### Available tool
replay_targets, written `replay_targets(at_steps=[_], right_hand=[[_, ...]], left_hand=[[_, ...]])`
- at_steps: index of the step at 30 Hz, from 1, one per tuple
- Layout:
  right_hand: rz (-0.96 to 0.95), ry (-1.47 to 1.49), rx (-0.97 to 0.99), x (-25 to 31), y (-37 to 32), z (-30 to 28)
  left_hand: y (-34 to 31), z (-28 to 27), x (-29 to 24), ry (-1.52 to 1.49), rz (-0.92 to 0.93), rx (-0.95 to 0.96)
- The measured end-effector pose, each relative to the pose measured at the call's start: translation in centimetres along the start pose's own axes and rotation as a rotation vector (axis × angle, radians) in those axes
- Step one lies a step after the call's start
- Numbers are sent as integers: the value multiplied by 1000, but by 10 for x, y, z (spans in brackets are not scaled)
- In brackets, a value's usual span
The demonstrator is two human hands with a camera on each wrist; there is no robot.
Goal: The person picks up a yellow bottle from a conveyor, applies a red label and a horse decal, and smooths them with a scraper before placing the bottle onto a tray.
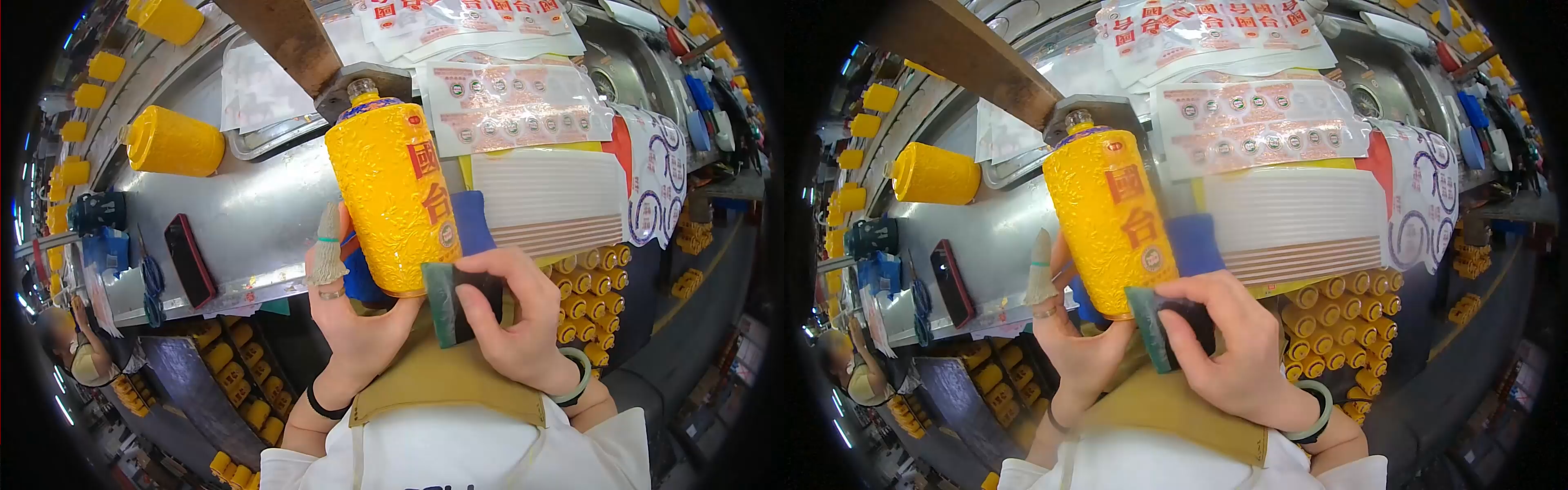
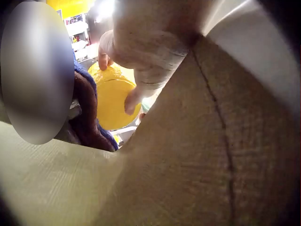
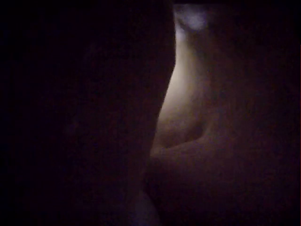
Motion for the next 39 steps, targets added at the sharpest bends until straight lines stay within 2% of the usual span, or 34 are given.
replay_targets(at_steps=[3,4,7,8,10,11,13,14,15,17,18,19,21,25,27,29,31,33,35,37,39], right_hand=[[73,-24,-108,-23,-1,-8],[-16,-191,-98,-21,7,-14],[-157,-313,-76,-13,28,-22],[-157,-309,-73,-4,35,-24],[-297,-152,108,21,46,-14],[-302,-148,110,22,52,-11],[-488,-168,388,32,56,12],[-542,-160,270,26,64,15],[-549,-161,276,20,73,16],[-914,-288,-34,30,75,0],[-1016,-376,22,41,66,-2],[-1019,-374,24,39,53,1],[-1099,-190,220,35,20,14],[-964,-173,293,48,20,13],[-980,-404,96,50,39,5],[-1008,-387,129,41,31,9],[-1025,-219,295,47,9,15],[-978,-238,294,44,21,18],[-794,-324,130,28,55,12],[-841,-306,85,31,66,1],[-1007,-399,134,35,52,3]], left_hand=[[1,-3,2,24,-12,23],[1,-3,4,25,-33,47],[0,-4,11,-16,-63,78],[-1,-4,13,-57,-76,88],[-2,-5,15,-99,-120,108],[-2,-3,17,-150,-159,125],[-1,-2,17,-189,-166,102],[-2,-3,17,-232,-179,85],[-1,-4,17,-233,-177,75],[-1,-4,17,-156,-152,147],[-1,-5,17,-154,-154,139],[-1,-5,18,-158,-154,129],[-1,-3,19,-167,-156,123],[-3,-1,21,-219,-149,83],[-4,-1,21,-185,-123,88],[-5,0,24,-236,-151,66],[-8,0,28,-227,-176,35],[-11,-1,30,-168,-134,56],[-11,-1,30,-144,-106,74],[-11,-2,30,-115,-82,77],[-10,-5,30,-47,-35,99]])
Point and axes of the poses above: each hand's wrist, its own y-axis towards the middle knuckle, its own z-axis out of the palm, x = y × z, the point moved 6 cm from there along y, towards the middle knuckle, and after that the axes turned 6 degrees about -x, right-handed, at the moved point
